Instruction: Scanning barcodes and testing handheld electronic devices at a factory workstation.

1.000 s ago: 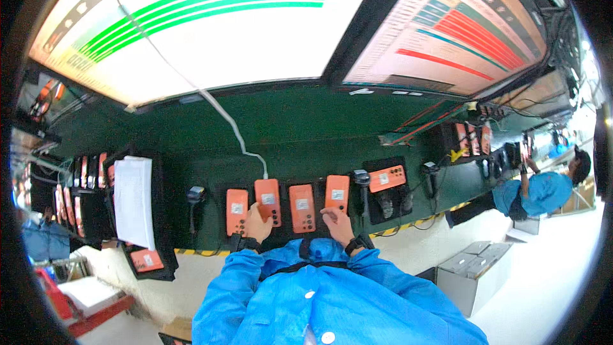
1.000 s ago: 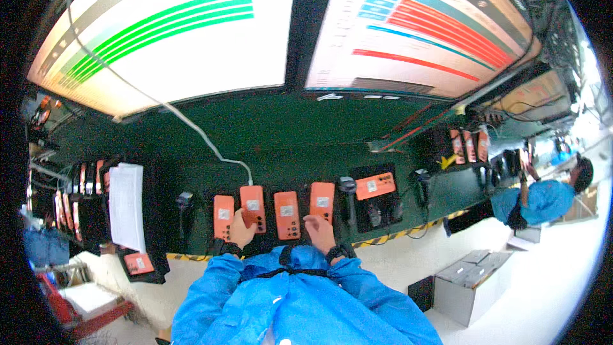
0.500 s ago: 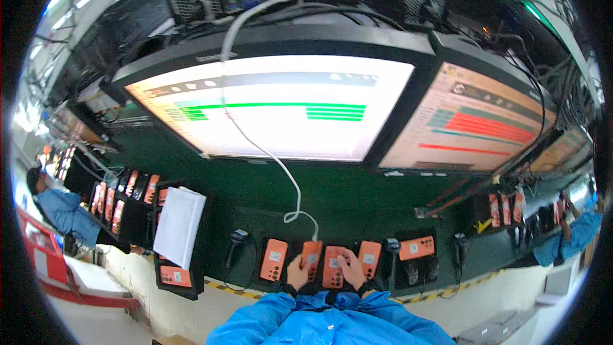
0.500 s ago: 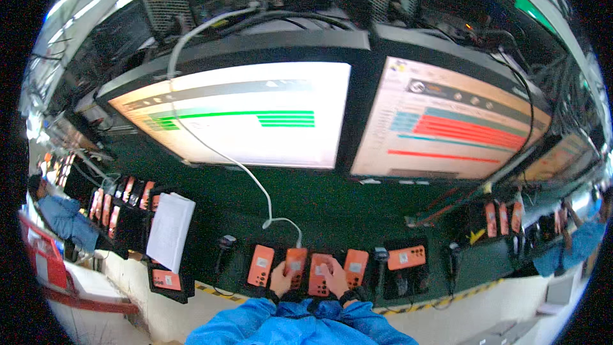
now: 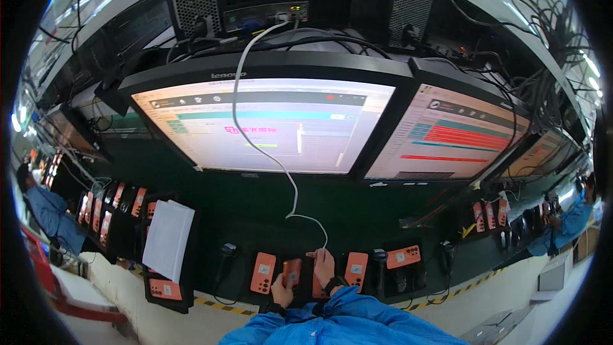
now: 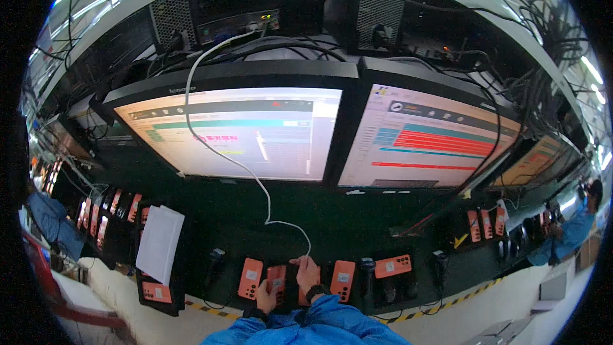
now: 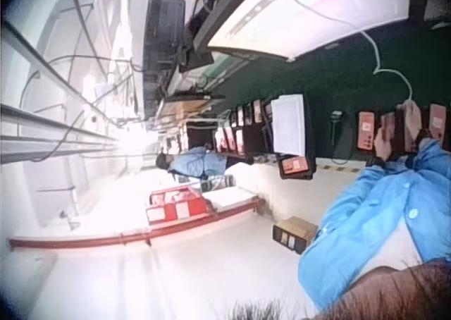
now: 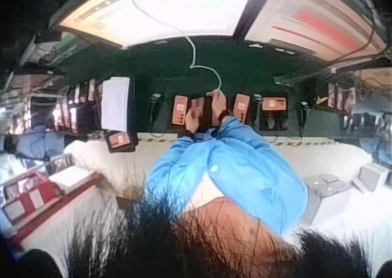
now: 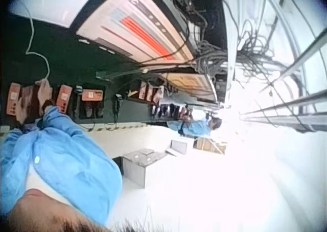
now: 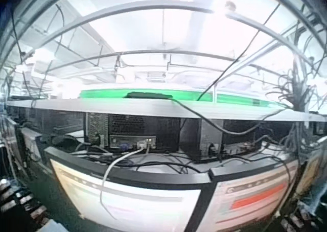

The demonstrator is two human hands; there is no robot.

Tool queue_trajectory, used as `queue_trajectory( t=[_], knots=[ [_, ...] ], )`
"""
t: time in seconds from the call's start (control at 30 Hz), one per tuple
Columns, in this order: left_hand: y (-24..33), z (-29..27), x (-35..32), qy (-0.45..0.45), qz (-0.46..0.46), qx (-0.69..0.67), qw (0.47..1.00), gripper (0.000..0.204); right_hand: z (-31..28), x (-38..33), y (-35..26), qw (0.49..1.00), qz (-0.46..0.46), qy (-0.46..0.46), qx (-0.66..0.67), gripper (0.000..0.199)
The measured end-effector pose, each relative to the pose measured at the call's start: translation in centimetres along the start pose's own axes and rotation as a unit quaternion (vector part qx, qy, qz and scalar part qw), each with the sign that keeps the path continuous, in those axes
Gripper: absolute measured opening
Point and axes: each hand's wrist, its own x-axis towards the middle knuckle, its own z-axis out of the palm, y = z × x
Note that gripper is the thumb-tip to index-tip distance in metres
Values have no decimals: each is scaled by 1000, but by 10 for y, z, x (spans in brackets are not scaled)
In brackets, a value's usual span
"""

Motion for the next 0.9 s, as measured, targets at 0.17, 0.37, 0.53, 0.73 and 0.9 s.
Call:
queue_trajectory(
  t=[0.17, 0.37, 0.53, 0.73, 0.9],
  knots=[
    [-86, 22, 35, -113, -42, -38, 992, 34, -53, -27, 41, 979, 17, 28, -201, 34],
    [-40, -20, 36, -8, 143, 171, 975, 56, -70, -67, 45, 991, 62, 6, -122, 32],
    [-51, -110, 89, 230, -165, 308, 908, 81, -70, -75, 44, 982, 133, -31, -132, 36],
    [-136, -159, 143, 11, -202, 263, 943, 57, -79, -65, 62, 983, 24, -38, -179, 34],
    [-38, -146, 92, 25, -33, 163, 986, 42, -85, -37, 56, 991, 84, -15, -104, 32]
  ],
)
